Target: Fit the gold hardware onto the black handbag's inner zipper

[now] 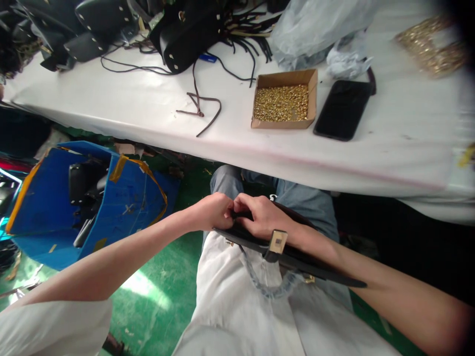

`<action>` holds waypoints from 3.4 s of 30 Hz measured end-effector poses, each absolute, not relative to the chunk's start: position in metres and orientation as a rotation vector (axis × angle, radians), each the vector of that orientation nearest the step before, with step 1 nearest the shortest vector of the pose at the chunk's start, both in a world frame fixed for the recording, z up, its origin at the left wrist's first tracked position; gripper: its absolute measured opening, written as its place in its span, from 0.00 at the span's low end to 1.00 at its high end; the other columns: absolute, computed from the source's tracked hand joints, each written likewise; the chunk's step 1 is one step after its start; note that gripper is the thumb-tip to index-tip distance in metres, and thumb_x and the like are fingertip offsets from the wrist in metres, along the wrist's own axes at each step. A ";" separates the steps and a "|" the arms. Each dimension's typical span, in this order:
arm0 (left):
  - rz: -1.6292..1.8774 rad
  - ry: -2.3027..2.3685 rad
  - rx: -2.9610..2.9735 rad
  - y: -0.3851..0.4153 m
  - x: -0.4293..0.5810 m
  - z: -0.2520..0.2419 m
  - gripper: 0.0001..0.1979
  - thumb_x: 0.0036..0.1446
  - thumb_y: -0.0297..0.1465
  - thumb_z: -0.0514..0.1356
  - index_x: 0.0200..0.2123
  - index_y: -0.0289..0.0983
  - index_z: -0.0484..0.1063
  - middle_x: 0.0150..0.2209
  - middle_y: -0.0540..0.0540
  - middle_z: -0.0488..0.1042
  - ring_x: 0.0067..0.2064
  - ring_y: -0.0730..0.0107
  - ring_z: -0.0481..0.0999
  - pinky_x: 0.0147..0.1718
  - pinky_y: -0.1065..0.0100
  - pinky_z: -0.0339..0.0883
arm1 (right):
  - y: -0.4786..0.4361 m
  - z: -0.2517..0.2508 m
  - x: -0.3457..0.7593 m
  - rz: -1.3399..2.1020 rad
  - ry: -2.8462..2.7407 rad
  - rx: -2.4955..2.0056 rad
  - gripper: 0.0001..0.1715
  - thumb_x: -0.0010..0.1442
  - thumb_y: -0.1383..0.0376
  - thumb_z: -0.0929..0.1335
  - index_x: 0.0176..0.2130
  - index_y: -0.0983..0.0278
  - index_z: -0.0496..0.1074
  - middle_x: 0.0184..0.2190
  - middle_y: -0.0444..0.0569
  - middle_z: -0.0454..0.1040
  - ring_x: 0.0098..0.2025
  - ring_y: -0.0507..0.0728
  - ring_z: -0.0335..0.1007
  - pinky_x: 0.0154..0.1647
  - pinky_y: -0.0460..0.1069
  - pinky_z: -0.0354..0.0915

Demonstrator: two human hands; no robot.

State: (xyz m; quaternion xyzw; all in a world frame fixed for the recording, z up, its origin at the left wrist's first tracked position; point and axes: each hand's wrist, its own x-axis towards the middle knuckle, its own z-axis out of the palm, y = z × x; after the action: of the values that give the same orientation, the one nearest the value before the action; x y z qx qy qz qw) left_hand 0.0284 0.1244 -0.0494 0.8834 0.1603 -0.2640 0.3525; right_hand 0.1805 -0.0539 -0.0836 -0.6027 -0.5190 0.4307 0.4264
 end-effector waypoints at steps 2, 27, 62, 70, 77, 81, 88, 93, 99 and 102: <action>-0.710 0.417 2.287 0.127 0.031 -0.048 0.10 0.47 0.34 0.61 0.24 0.33 0.65 0.23 0.51 0.49 0.29 0.74 0.47 0.20 0.68 0.44 | -0.052 -0.084 0.183 1.084 -1.314 -1.498 0.16 0.59 0.75 0.72 0.45 0.61 0.70 0.40 0.40 0.77 0.39 0.55 0.73 0.41 0.52 0.64; -0.693 0.448 2.410 0.110 0.023 -0.047 0.08 0.49 0.35 0.62 0.22 0.39 0.74 0.23 0.50 0.69 0.25 0.70 0.64 0.25 0.63 0.49 | -0.052 -0.096 0.186 1.149 -1.394 -1.337 0.22 0.57 0.79 0.72 0.46 0.61 0.65 0.38 0.35 0.72 0.36 0.50 0.67 0.36 0.48 0.58; -0.683 0.211 2.185 0.127 0.005 -0.064 0.06 0.55 0.32 0.62 0.28 0.37 0.73 0.25 0.55 0.72 0.25 0.77 0.66 0.24 0.68 0.54 | -0.056 -0.093 0.179 1.217 -1.372 -1.366 0.22 0.58 0.79 0.72 0.46 0.61 0.64 0.38 0.35 0.73 0.37 0.51 0.69 0.37 0.49 0.61; -0.603 0.185 2.406 0.115 -0.004 -0.065 0.08 0.53 0.33 0.61 0.23 0.37 0.71 0.21 0.52 0.65 0.23 0.74 0.51 0.24 0.64 0.46 | -0.058 -0.083 0.173 1.212 -1.362 -1.310 0.21 0.56 0.80 0.71 0.45 0.62 0.66 0.37 0.35 0.74 0.35 0.49 0.69 0.34 0.47 0.60; -0.615 0.319 2.482 0.110 -0.005 -0.071 0.08 0.49 0.34 0.60 0.23 0.37 0.68 0.20 0.51 0.60 0.25 0.70 0.41 0.23 0.63 0.44 | -0.057 -0.089 0.166 1.193 -1.388 -1.435 0.21 0.55 0.76 0.74 0.44 0.61 0.65 0.35 0.35 0.73 0.33 0.50 0.68 0.32 0.48 0.59; -0.686 0.366 2.315 0.118 0.007 -0.063 0.08 0.51 0.37 0.62 0.25 0.39 0.74 0.24 0.52 0.72 0.26 0.73 0.64 0.25 0.67 0.53 | -0.053 -0.100 0.168 1.116 -1.364 -1.380 0.23 0.55 0.77 0.73 0.47 0.60 0.68 0.37 0.33 0.75 0.36 0.49 0.70 0.36 0.46 0.63; -0.718 0.389 2.339 0.123 0.006 -0.056 0.11 0.55 0.36 0.60 0.25 0.37 0.66 0.22 0.52 0.63 0.25 0.73 0.51 0.24 0.66 0.49 | -0.056 -0.099 0.170 1.223 -1.382 -1.455 0.26 0.57 0.72 0.75 0.51 0.58 0.67 0.40 0.34 0.75 0.39 0.51 0.73 0.39 0.47 0.64; -0.796 0.375 2.396 0.122 0.002 -0.052 0.08 0.58 0.34 0.60 0.29 0.37 0.69 0.26 0.51 0.65 0.27 0.71 0.52 0.26 0.64 0.48 | -0.056 -0.095 0.158 1.128 -1.357 -1.584 0.23 0.55 0.75 0.74 0.46 0.60 0.66 0.37 0.36 0.73 0.36 0.52 0.70 0.35 0.49 0.58; -0.927 0.451 2.390 0.121 0.013 -0.036 0.05 0.58 0.34 0.64 0.32 0.39 0.74 0.29 0.50 0.73 0.29 0.67 0.64 0.28 0.64 0.52 | -0.056 -0.105 0.158 1.059 -1.417 -1.528 0.22 0.56 0.74 0.74 0.47 0.61 0.67 0.39 0.37 0.74 0.38 0.52 0.69 0.37 0.49 0.59; -0.875 0.500 2.361 0.119 0.013 -0.025 0.08 0.59 0.35 0.66 0.41 0.41 0.77 0.36 0.53 0.79 0.37 0.65 0.77 0.32 0.65 0.59 | -0.056 -0.104 0.161 1.047 -1.415 -1.518 0.21 0.57 0.74 0.75 0.47 0.62 0.68 0.39 0.37 0.74 0.38 0.51 0.69 0.38 0.48 0.60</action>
State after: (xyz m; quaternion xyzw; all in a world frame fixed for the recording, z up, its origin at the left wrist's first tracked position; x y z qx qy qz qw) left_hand 0.0127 0.1191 -0.0253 0.8820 0.1869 -0.3270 0.2834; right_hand 0.1607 -0.0556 -0.1040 -0.5994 -0.5588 0.4132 0.3972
